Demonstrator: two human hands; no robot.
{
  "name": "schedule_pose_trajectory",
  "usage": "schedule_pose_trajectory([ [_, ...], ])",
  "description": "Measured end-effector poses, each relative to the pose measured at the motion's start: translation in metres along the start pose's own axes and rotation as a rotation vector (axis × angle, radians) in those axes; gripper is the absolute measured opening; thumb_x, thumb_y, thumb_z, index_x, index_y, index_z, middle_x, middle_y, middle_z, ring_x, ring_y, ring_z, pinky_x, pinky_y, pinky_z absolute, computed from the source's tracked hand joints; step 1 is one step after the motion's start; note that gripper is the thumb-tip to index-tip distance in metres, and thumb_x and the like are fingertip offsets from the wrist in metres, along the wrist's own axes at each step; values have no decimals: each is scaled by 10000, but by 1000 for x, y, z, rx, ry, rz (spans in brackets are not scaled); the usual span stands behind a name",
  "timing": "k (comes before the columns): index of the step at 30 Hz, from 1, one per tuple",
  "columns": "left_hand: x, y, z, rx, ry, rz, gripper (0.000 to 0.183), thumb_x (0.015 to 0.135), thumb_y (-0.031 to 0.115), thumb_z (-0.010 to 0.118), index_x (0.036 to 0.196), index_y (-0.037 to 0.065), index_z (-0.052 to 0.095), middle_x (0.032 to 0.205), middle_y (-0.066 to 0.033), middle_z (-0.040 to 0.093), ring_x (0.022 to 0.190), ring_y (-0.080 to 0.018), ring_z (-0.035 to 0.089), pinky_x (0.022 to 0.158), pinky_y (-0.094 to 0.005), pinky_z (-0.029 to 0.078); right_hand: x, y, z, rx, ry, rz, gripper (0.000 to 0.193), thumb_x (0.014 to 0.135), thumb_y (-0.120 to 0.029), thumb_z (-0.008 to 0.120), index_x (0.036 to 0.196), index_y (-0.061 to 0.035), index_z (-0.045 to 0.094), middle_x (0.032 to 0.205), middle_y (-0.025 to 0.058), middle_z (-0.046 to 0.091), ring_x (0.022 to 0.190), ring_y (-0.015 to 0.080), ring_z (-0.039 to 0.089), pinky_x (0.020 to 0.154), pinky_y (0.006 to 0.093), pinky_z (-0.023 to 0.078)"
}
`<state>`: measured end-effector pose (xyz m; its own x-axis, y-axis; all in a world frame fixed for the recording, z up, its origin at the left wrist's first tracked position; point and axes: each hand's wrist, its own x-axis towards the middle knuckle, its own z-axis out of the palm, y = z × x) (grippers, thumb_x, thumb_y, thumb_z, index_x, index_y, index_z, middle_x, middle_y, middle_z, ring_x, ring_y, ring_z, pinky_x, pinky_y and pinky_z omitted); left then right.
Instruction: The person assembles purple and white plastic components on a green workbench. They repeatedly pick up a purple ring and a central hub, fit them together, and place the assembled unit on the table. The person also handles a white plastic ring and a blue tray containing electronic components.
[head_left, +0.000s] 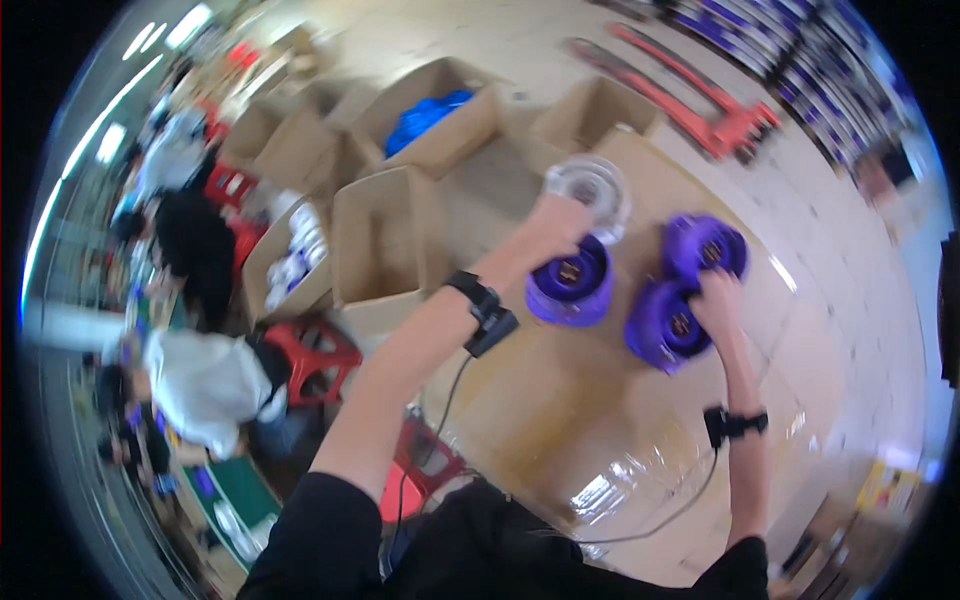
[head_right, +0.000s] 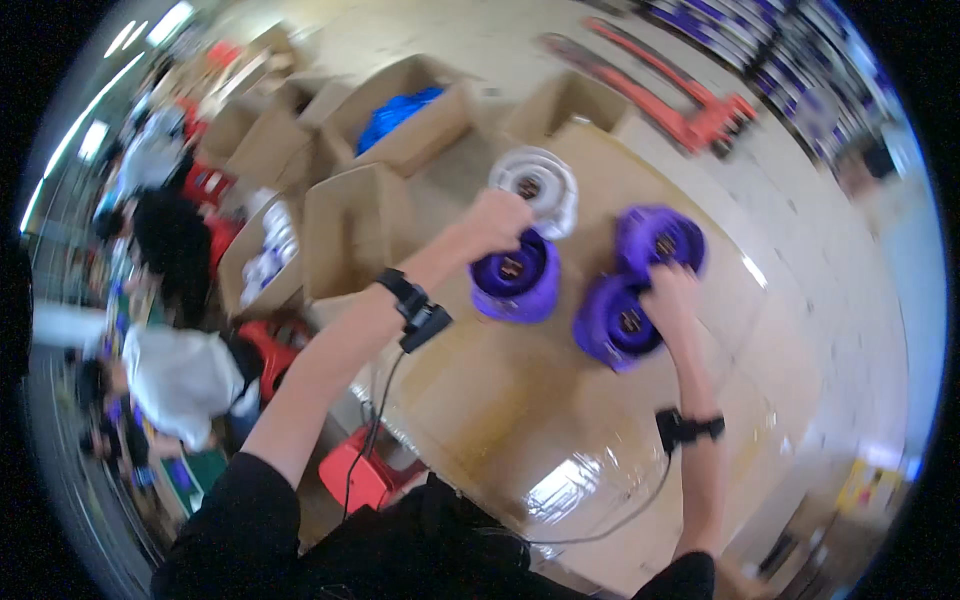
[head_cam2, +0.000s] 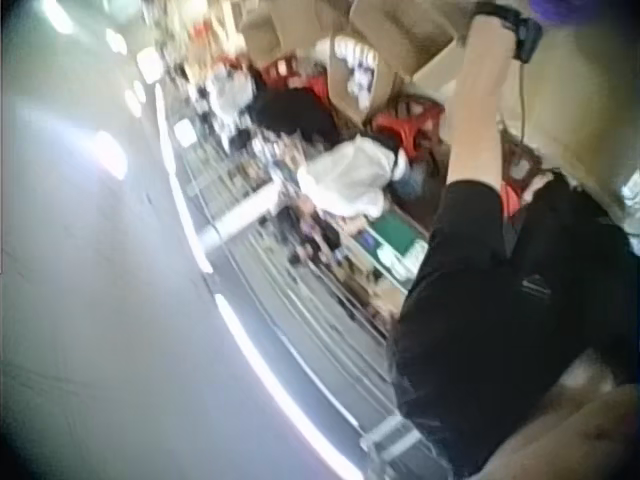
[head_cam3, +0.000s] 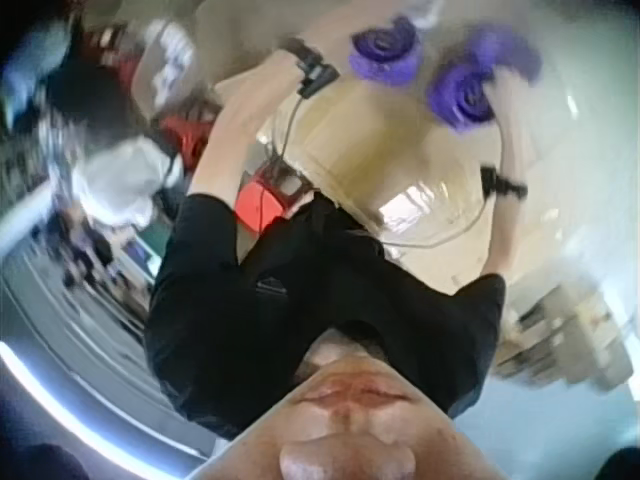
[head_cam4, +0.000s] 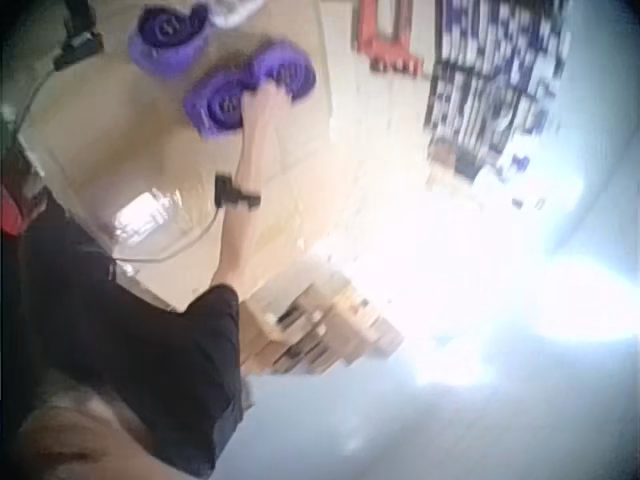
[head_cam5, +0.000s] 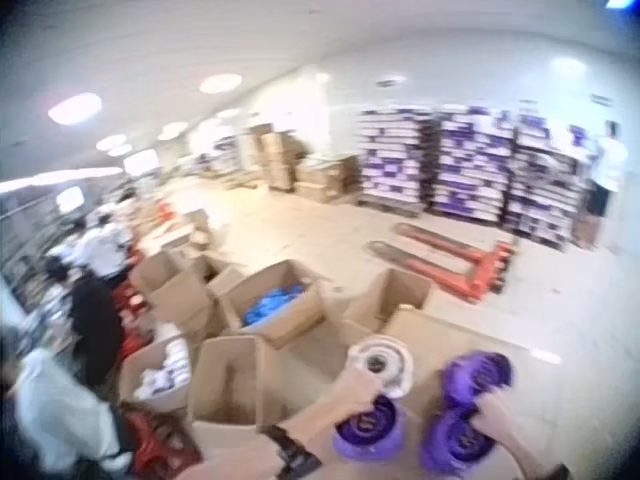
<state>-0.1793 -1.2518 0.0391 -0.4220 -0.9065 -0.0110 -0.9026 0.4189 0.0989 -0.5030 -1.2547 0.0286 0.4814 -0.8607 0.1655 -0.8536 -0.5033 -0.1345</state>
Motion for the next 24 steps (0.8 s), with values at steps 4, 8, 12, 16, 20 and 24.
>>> schedule_pose_trajectory([
  [4,-72,-8,-8,-134,65,-279,140,590,144,723,716,84,713,744,-147,691,747,-339,692,662,-444,568,-17,9,9,33,-60,-91,248,626,-9,572,853,-8,670,887,218,648,891,431,584,860,530,450],
  [8,-152,-3,-17,-338,146,-598,173,592,140,746,735,54,701,786,-153,695,803,-367,683,700,-440,563,-17,18,12,59,-105,-112,279,620,16,553,873,56,663,897,255,641,877,453,590,824,513,456],
  [12,-267,6,-7,-403,395,-935,174,597,154,718,710,31,669,833,-192,675,836,-369,663,746,-458,550,-28,-10,5,223,-164,-146,341,655,44,567,976,84,674,974,292,651,946,469,590,859,513,444],
  [16,-437,27,-7,-696,487,-1168,208,612,127,669,739,-32,622,829,-241,645,812,-395,641,711,-474,505,-67,-62,0,209,-49,-216,234,706,-10,612,897,115,662,874,301,662,845,487,623,781,509,468],
  [20,-593,66,16,-775,807,-1278,180,686,114,643,789,-32,659,703,-215,645,657,-256,652,629,-415,497,-105,-148,-32,148,-89,-165,261,726,-23,640,952,105,666,937,291,672,886,461,638,814,476,480],
  [24,-730,120,46,-870,1048,-1434,221,777,199,745,849,-8,716,674,-41,676,664,-54,584,596,-318,489,-157,-263,-74,171,122,-284,187,671,-65,633,745,100,682,714,294,645,654,389,655,663,438,521],
])
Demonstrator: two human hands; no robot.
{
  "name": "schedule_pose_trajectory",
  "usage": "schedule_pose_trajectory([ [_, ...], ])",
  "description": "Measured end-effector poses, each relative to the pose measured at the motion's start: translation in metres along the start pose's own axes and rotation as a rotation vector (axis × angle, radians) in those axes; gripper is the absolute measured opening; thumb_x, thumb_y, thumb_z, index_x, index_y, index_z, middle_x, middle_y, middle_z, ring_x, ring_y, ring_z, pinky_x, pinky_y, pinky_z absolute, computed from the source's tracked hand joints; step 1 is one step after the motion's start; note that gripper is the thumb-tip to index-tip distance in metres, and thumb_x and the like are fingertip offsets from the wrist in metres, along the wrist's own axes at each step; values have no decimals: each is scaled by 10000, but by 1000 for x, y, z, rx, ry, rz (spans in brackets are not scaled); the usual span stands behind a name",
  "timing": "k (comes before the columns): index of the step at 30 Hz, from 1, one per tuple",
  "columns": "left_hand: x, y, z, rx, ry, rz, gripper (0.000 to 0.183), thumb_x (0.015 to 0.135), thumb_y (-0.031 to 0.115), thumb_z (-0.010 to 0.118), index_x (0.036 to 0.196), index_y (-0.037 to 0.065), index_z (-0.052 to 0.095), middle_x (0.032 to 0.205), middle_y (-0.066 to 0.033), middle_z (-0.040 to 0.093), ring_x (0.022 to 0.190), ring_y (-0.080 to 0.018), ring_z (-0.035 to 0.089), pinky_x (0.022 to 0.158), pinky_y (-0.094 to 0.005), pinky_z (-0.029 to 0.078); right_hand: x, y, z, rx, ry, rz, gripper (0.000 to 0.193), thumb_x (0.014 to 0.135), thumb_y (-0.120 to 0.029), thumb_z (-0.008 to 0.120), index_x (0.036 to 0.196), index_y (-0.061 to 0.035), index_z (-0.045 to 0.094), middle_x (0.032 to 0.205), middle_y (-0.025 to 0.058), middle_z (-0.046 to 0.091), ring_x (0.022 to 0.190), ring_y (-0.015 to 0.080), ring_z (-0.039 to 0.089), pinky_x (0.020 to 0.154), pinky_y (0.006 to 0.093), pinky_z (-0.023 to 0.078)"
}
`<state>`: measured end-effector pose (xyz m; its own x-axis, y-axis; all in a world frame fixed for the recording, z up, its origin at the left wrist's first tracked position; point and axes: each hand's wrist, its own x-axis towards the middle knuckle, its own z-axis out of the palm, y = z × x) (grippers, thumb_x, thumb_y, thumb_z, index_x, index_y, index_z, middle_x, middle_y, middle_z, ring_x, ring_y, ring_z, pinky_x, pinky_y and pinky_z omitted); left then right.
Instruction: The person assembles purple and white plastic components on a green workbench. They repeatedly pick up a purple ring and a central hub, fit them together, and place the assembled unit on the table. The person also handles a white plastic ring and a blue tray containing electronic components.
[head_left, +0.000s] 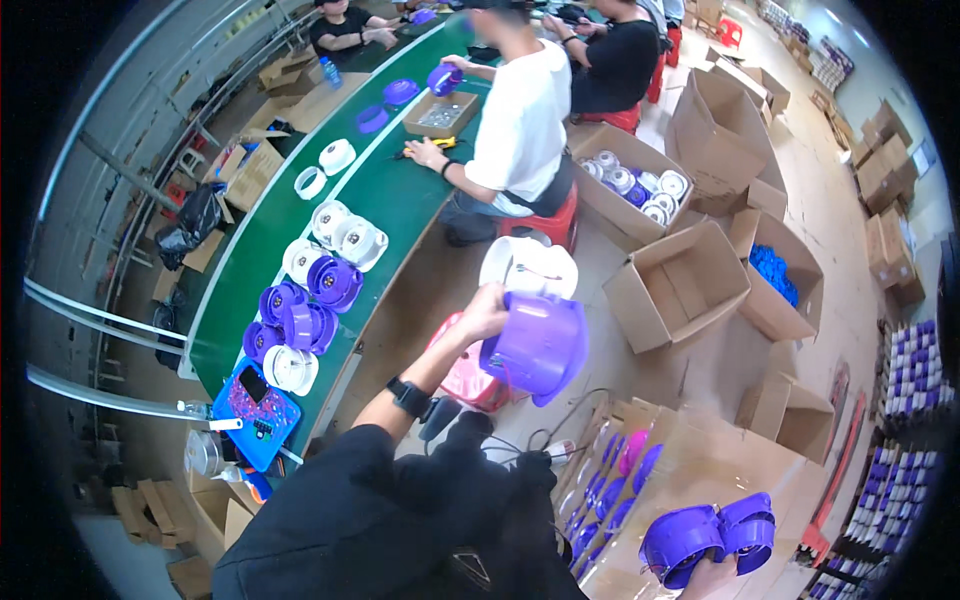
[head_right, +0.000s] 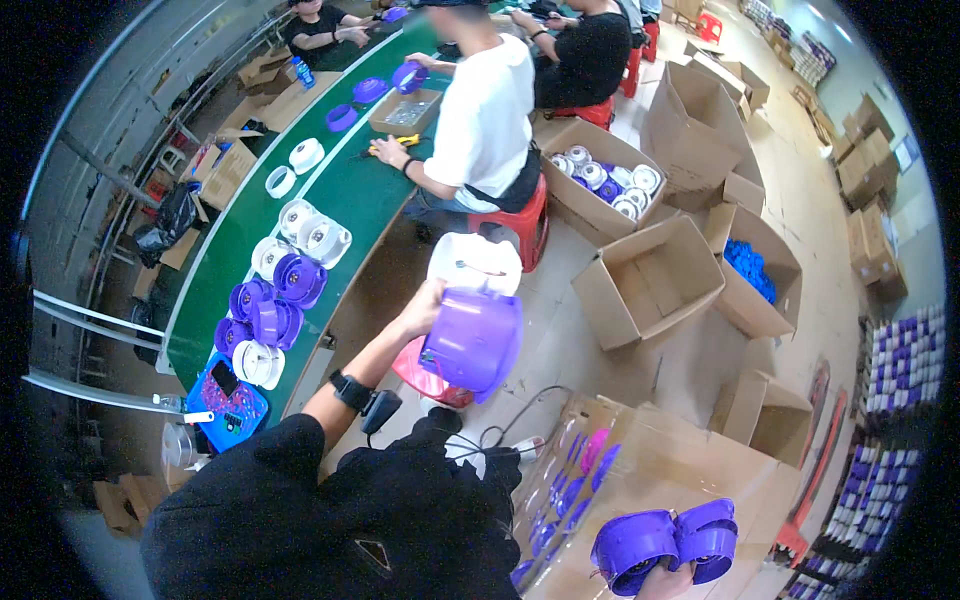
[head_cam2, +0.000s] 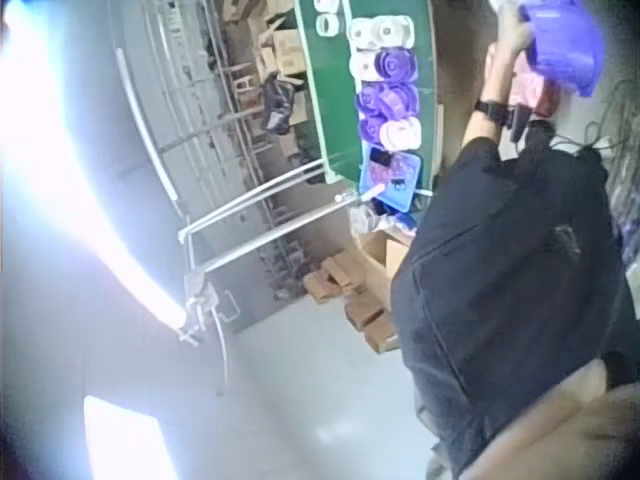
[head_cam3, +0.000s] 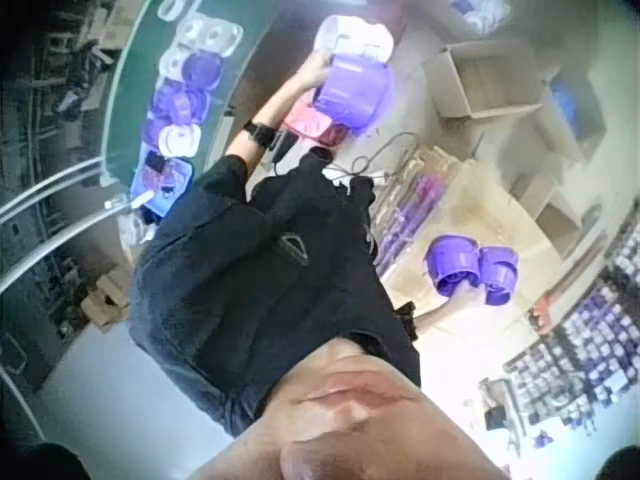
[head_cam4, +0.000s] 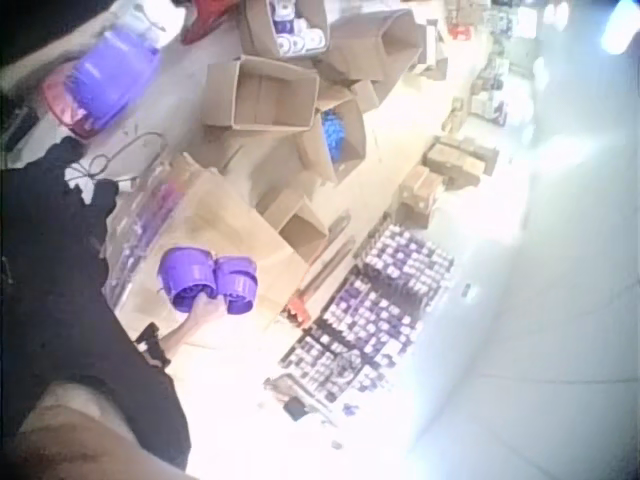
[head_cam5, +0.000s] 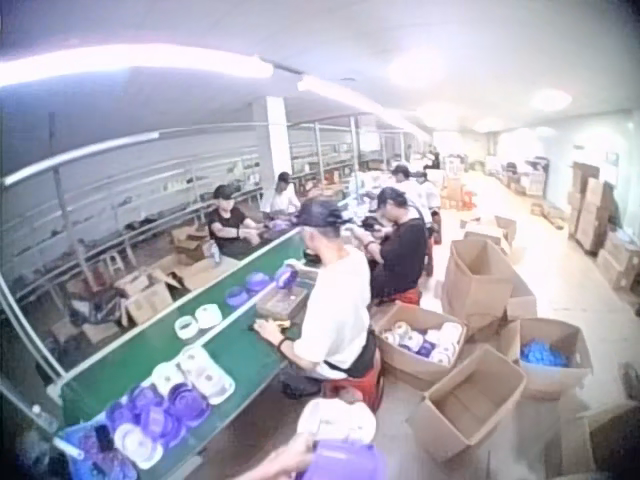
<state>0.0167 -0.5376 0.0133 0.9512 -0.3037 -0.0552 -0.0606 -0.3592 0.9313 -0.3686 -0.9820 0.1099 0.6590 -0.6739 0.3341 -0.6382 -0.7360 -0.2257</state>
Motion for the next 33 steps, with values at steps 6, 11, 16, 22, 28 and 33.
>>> schedule_pose_trajectory([
  [6,-44,-65,-140,-114,239,60,196,781,188,761,857,9,738,671,-16,683,636,-71,594,588,-301,495,-20,-160,2,196,-103,-152,246,728,-38,651,945,76,683,917,268,676,851,392,658,781,434,502],
  [11,-56,-115,-226,1,352,-153,219,731,182,793,856,11,738,667,-47,691,632,-78,609,596,-319,504,-3,-309,10,522,-316,-425,380,740,23,646,1118,24,682,1043,191,696,996,298,661,885,383,491],
  [16,-18,-125,-286,213,528,-185,201,701,179,762,756,-2,697,653,-183,661,611,-270,675,588,-398,502,18,-451,47,561,-361,-734,279,676,-17,689,950,20,732,996,174,700,908,321,643,826,390,472],
  [22,62,-131,-351,532,562,-247,221,692,192,745,748,-14,689,781,-254,666,755,-423,665,670,-500,525,41,-606,95,629,-441,-1139,357,602,14,634,931,-57,753,921,136,685,840,336,603,769,390,463],
  [28,164,-203,-396,788,527,-385,132,674,97,702,778,17,716,840,-221,693,844,-380,691,717,-462,559,90,-723,188,726,-638,-1581,243,458,-55,598,694,-3,625,763,122,596,691,327,512,629,401,410],
  [33,211,-276,-414,925,362,-668,164,696,116,720,847,56,748,904,-159,724,881,-325,710,760,-426,570,116,-801,264,820,-895,-1723,196,446,-77,617,626,-17,565,727,122,561,666,319,499,616,422,399],
])
